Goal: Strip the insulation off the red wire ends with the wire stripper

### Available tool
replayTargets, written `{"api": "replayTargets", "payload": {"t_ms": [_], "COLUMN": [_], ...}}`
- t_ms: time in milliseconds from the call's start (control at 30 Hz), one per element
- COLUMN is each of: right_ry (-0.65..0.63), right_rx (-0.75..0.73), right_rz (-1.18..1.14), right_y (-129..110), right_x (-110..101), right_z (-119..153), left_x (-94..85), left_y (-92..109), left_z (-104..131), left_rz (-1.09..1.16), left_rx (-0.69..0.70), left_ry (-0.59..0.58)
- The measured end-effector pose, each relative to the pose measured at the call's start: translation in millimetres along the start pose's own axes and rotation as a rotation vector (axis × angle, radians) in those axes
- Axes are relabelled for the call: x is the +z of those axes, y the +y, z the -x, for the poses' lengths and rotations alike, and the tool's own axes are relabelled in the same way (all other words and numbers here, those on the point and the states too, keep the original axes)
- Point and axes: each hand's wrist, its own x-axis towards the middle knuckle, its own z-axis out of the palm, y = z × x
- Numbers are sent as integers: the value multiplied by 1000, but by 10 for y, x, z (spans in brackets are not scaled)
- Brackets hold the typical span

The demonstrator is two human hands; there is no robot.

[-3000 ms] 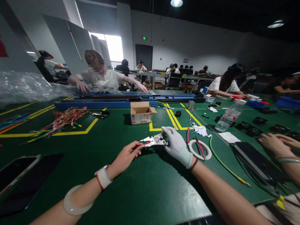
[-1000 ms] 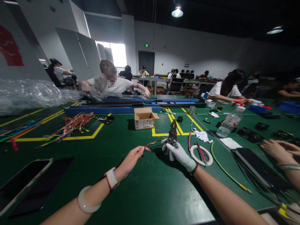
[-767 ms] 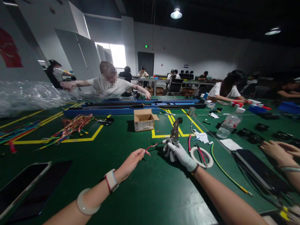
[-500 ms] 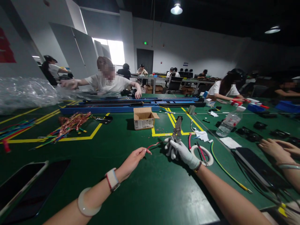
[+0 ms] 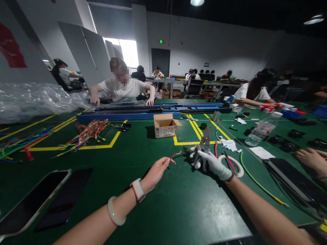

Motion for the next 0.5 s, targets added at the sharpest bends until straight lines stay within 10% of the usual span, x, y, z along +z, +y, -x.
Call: {"api": "replayTargets", "payload": {"t_ms": [500], "right_ry": [29], "right_rx": [21], "right_rz": [6], "right_y": [2], "right_x": [-18], "right_z": [-16], "left_x": [23], "left_y": [-86], "left_z": [-28], "left_rz": [44], "left_rx": [38], "left_ry": [36]}}
